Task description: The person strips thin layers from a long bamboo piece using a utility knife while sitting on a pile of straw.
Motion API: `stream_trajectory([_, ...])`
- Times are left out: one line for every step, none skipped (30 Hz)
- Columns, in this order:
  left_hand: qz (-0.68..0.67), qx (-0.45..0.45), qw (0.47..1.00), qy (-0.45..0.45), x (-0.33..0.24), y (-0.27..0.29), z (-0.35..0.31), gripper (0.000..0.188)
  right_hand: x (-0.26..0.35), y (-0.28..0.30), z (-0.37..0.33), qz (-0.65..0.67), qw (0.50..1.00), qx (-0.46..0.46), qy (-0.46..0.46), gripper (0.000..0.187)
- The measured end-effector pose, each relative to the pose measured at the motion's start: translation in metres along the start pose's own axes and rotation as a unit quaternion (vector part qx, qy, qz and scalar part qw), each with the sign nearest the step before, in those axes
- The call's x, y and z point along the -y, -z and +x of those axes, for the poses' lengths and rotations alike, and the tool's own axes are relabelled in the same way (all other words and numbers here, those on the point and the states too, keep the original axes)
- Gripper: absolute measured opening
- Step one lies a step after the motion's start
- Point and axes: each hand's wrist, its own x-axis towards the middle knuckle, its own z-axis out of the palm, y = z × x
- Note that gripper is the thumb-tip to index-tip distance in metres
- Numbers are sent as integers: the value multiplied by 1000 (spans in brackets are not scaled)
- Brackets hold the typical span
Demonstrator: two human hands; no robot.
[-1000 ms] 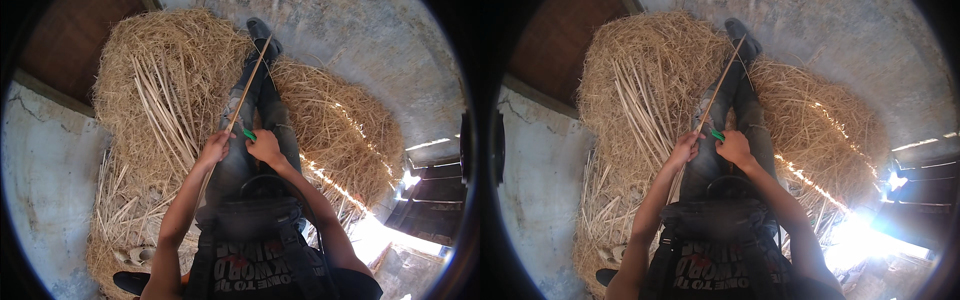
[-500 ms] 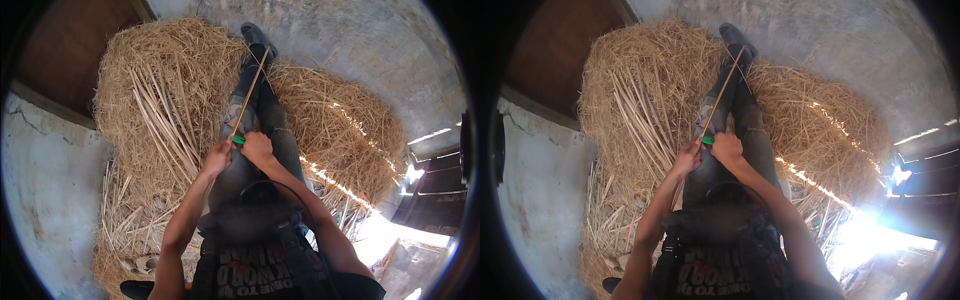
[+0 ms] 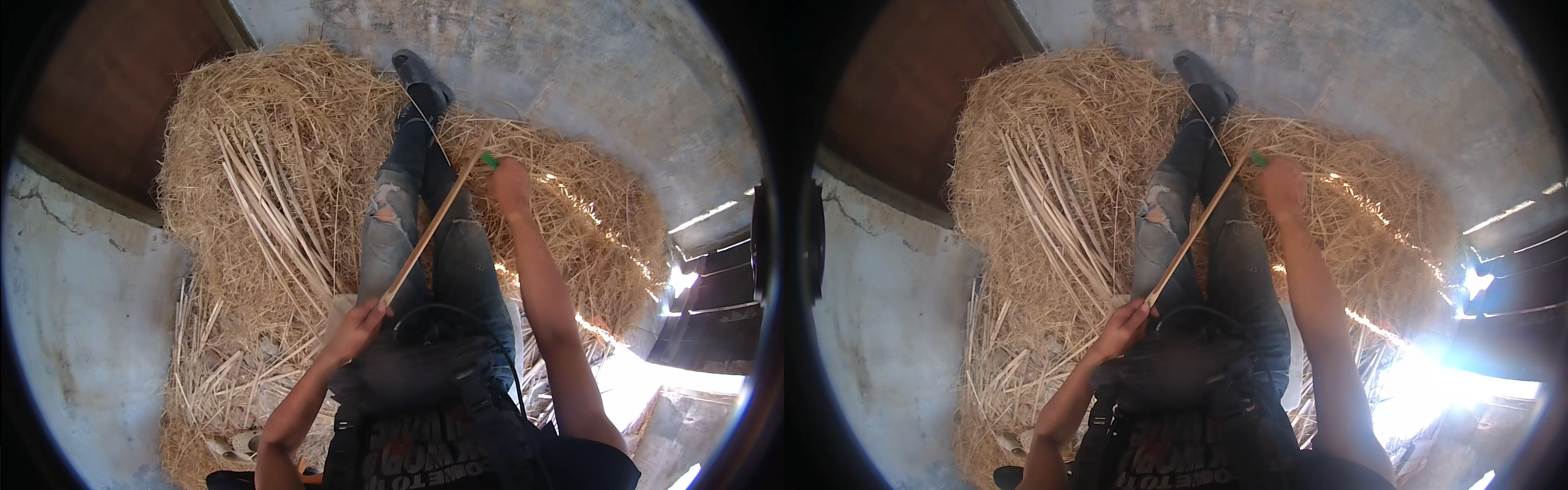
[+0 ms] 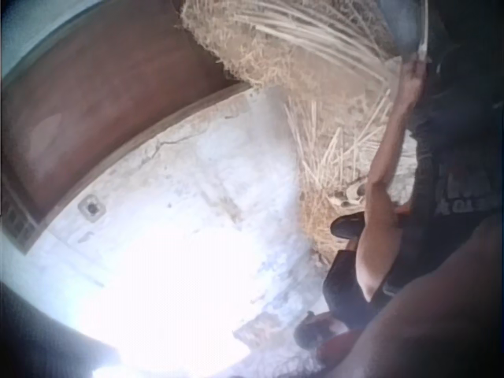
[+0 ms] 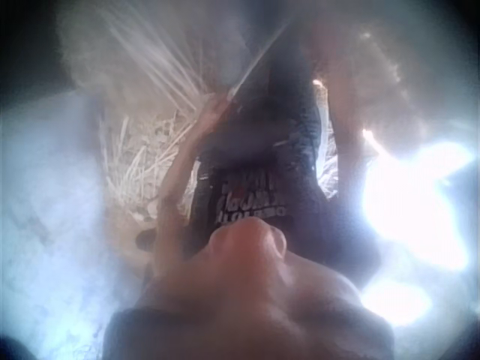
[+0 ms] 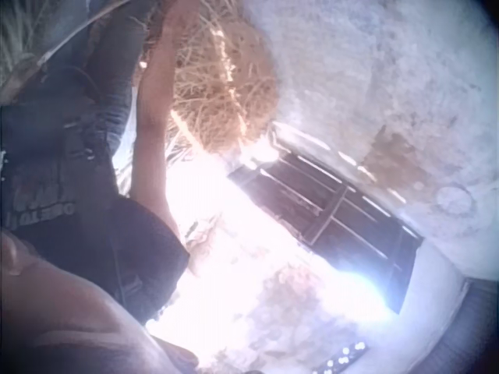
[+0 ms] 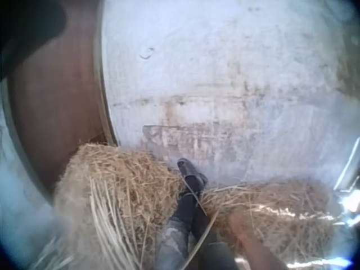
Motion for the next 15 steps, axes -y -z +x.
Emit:
stream_trajectory([12, 7, 1000, -5, 4, 1, -4, 37, -9, 15, 15, 31, 998, 39, -24, 23])
stream_trajectory([25, 15, 1000, -7, 6, 3, -11, 37, -21, 28, 27, 60, 994, 80, -50, 25])
stream_trajectory([41, 34, 998, -12, 4, 5, -14, 36, -52, 26, 45, 58, 994, 9, -90, 22])
stream_trajectory([13, 53, 998, 6, 1, 13, -20, 35, -81, 22, 60, 58, 988, -61, -129, 20])
stream_trajectory([-14, 64, 997, 26, -3, 25, -31, 34, -94, 28, 65, 52, 988, -81, -117, 20])
stream_trajectory([-41, 71, 996, 47, -5, 33, -40, 33, -100, 36, 68, 49, 989, -100, -102, 20])
stream_trajectory([-58, 53, 997, 28, -6, 37, -39, 32, -103, 45, 66, 41, 988, -119, -91, 21])
stream_trajectory([-76, 31, 997, 10, -7, 40, -39, 32, -97, 52, 62, 66, 987, -97, -106, 21])
stream_trajectory([-93, 10, 996, -8, -9, 42, -37, 31, -90, 59, 58, 90, 986, -76, -121, 21])
stream_trajectory([-59, -30, 997, -36, -18, 35, -29, 30, -81, 64, 53, 113, 983, -56, -136, 22])
stream_trajectory([-47, -39, 998, -36, -22, 31, -18, 30, -67, 64, 42, 136, 984, -25, -110, 22])
stream_trajectory([-34, -46, 998, -35, -22, 28, -4, 31, -51, 61, 26, 159, 984, 5, -85, 22])
stream_trajectory([-20, -52, 998, -33, -25, 24, 9, 31, -36, 55, 5, 166, 986, 6, -17, 24])
stream_trajectory([-35, -45, 998, -29, -30, 20, 21, 31, -19, 49, -18, 170, 984, 5, 51, 25])
stream_trajectory([-51, -46, 997, -25, -36, 16, 30, 31, 11, 53, -41, 178, 980, 69, 54, 24])
